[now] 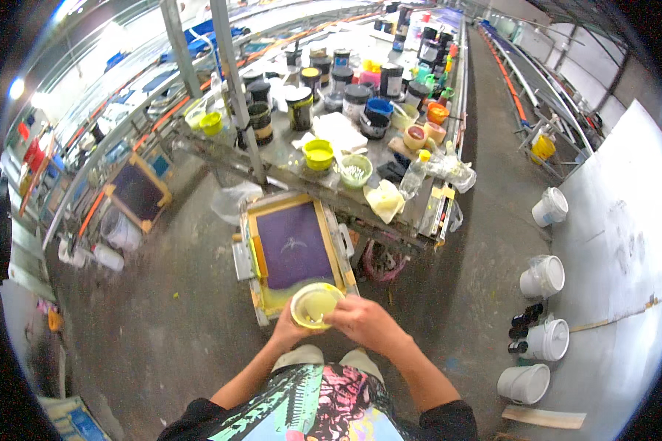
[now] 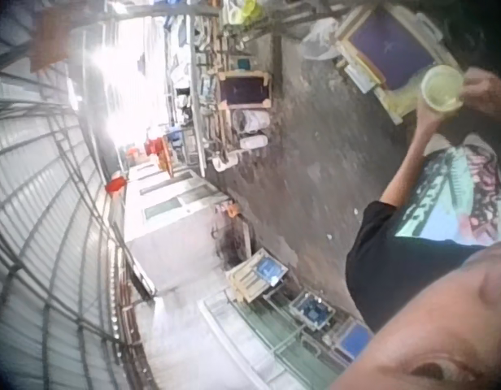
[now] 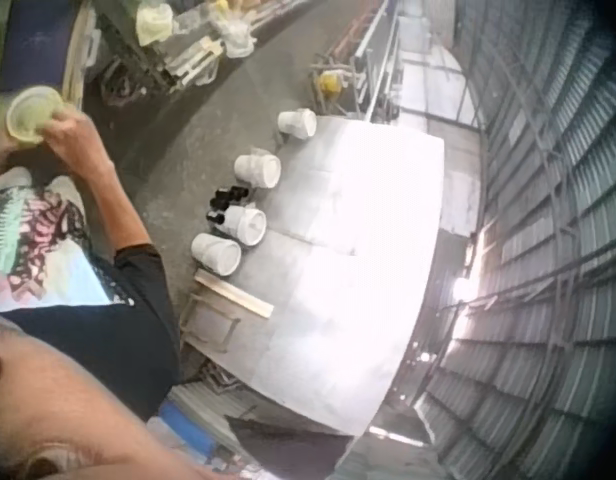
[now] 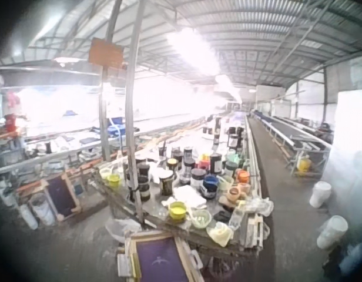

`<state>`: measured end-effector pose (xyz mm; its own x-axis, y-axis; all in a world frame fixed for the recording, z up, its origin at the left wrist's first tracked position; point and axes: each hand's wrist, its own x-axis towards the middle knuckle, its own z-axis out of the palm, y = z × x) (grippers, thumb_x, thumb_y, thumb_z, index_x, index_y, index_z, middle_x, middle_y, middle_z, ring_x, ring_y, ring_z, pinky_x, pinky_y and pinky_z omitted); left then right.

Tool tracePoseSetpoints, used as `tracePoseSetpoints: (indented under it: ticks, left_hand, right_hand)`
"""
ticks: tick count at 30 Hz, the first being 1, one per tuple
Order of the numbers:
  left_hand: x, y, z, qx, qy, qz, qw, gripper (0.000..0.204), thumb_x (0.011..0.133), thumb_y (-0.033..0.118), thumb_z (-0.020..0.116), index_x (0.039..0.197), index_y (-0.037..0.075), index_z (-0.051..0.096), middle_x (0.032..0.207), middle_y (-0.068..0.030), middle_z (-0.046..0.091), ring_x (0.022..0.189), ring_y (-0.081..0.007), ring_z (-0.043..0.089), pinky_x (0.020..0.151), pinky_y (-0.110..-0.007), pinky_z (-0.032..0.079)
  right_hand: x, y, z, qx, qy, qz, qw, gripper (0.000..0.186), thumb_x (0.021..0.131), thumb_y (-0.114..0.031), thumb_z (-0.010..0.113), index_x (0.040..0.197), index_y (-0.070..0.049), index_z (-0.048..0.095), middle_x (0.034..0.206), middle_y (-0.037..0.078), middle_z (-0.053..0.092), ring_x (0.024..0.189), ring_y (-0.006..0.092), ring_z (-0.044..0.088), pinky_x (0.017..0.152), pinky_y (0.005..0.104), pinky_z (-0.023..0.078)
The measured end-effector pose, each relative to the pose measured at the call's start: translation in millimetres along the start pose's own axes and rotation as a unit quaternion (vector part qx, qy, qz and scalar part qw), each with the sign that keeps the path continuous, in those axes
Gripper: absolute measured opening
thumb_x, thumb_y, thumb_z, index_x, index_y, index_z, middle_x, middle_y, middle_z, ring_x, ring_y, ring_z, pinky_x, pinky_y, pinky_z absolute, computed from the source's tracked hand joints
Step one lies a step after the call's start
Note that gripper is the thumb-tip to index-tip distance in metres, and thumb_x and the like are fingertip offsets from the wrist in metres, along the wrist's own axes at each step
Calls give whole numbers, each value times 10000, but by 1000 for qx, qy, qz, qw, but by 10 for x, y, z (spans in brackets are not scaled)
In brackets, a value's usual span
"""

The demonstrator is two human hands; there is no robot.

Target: The person pours yellow ink onto a screen printing frame and uses a squeegee to spread the ink across the mesh. They then wipe the screen with a cloth and repeat the process while another person works nearby.

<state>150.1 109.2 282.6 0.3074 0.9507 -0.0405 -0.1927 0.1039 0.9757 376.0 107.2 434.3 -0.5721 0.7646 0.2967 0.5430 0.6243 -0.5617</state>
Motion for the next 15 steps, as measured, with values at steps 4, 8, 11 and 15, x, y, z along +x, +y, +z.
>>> tracePoseSetpoints:
  ticks: [4, 8, 11, 15]
  left_hand:
    - [-149, -154, 167, 43, 58, -3, 997, 979, 631, 115, 970, 1446, 35, 434, 1387, -79, 567, 1275, -199, 552, 1101, -365, 446]
    - [-345, -114, 376, 34, 110, -14, 993, 980, 650, 119, 955, 1471, 41, 425, 1405, -78, 555, 1294, -195, 541, 1103, -358, 445]
    - [-489, -102, 300, 30, 154, -12, 987, 1004, 632, 77, 951, 1482, 48, 418, 1406, -72, 541, 1301, -195, 537, 1106, -359, 451]
    - [-631, -119, 81, 27, 185, 1, 982, 1009, 625, 61, 949, 1483, 60, 419, 1409, -67, 530, 1300, -194, 539, 1115, -362, 448]
  right_hand:
    - [-47, 394, -21, -56, 38, -25, 997, 178, 811, -73, 710, 987, -91, 723, 814, 80, 619, 798, 274, 640, 714, 400, 541]
    - [-19, 395, 216, 23, -24, -56, 998, 175, 827, -80, 699, 1000, -93, 724, 836, 80, 625, 841, 277, 645, 747, 394, 539]
    - [81, 263, 193, 78, -99, -94, 988, 146, 836, -95, 707, 980, -96, 732, 851, 80, 634, 865, 278, 652, 764, 396, 539]
    - [279, 256, 23, 41, -120, -96, 987, 129, 852, -99, 715, 978, -94, 739, 868, 78, 641, 871, 267, 652, 770, 399, 537]
